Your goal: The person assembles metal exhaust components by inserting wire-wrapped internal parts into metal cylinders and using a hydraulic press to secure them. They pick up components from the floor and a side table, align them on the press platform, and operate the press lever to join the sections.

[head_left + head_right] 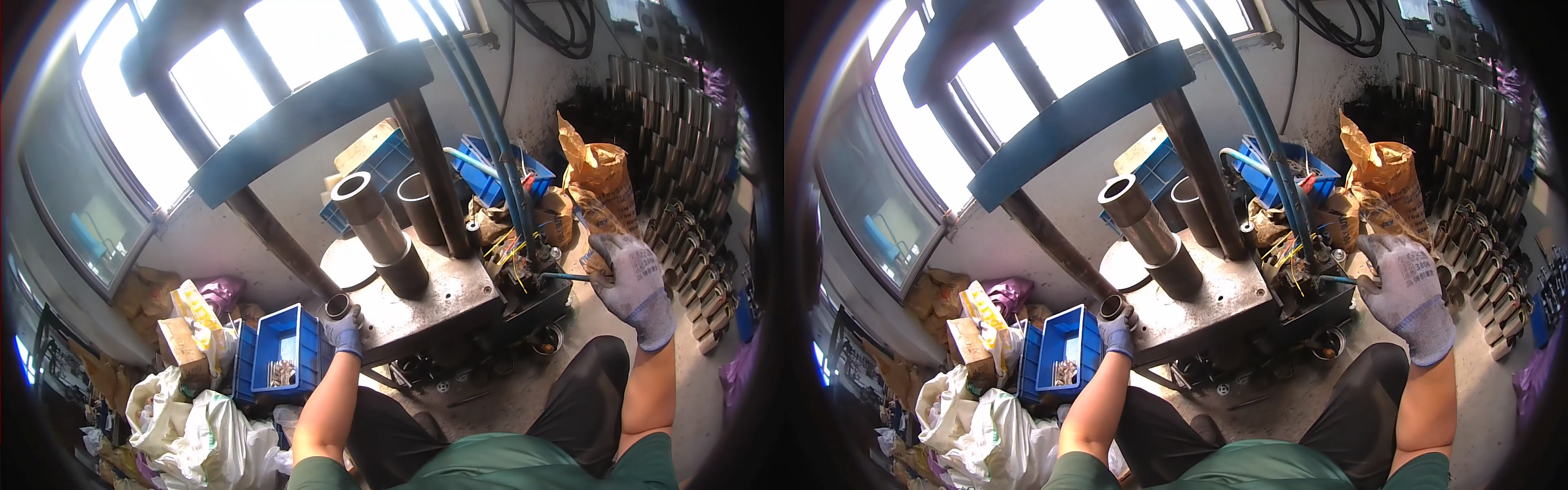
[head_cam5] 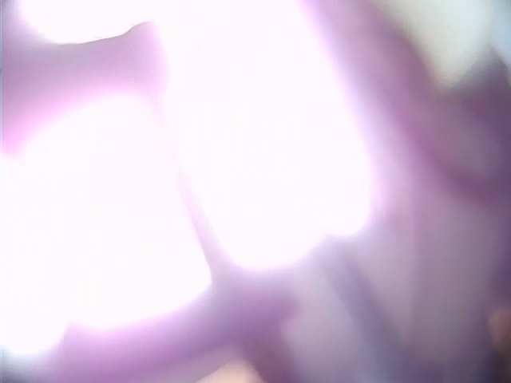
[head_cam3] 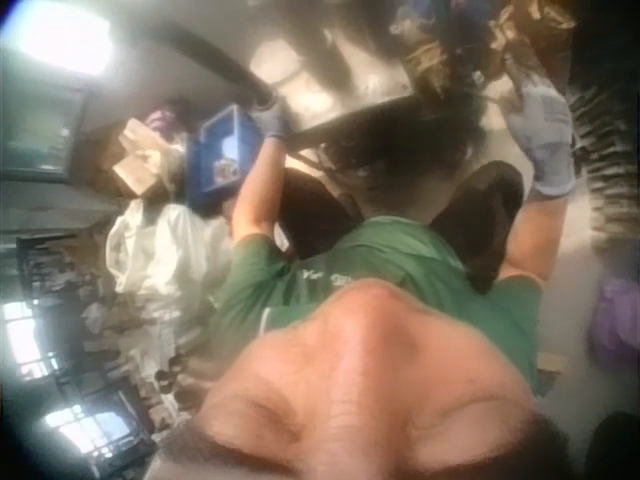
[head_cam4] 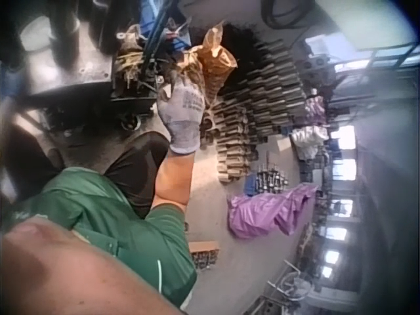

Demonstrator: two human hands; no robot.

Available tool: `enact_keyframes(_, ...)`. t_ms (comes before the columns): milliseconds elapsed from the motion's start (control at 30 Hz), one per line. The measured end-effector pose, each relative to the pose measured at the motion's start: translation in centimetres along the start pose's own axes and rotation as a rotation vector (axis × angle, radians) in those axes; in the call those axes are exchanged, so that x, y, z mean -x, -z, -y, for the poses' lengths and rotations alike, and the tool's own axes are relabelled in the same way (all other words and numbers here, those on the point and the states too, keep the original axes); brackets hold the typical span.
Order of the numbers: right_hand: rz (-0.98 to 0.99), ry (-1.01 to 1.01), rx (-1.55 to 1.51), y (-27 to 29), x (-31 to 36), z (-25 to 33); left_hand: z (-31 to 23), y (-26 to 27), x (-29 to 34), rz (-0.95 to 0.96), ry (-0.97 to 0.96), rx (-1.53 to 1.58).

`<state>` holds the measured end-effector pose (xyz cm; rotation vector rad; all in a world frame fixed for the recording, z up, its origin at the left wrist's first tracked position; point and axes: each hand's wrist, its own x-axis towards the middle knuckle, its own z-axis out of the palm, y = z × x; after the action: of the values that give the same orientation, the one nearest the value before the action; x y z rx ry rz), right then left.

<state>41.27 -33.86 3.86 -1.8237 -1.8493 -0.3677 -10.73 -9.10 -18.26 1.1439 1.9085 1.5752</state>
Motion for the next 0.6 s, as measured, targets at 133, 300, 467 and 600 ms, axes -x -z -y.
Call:
enact_keyframes(133, 0.242, 0.150, 0.090, 1.5, -0.1, 0.2, -2.2, 0.1, -0.5, -0.008, -0.314, 0.425)
enact_keyframes(300, 0.509, 0.230, 0.194, 3.3, -1.1, -0.8, -18.8, -1.7, 2.4, 0.051, -0.677, 0.673)
enact_keyframes(467, 0.853, 0.493, 0.190, 2.7, 0.1, -1.4, -27.6, -4.6, -1.4, 0.164, -0.776, 0.655)
enact_keyframes(600, 0.972, 0.434, 0.296, 2.1, 3.2, 0.2, -28.2, -7.7, -6.3, 0.244, -0.593, 0.473)
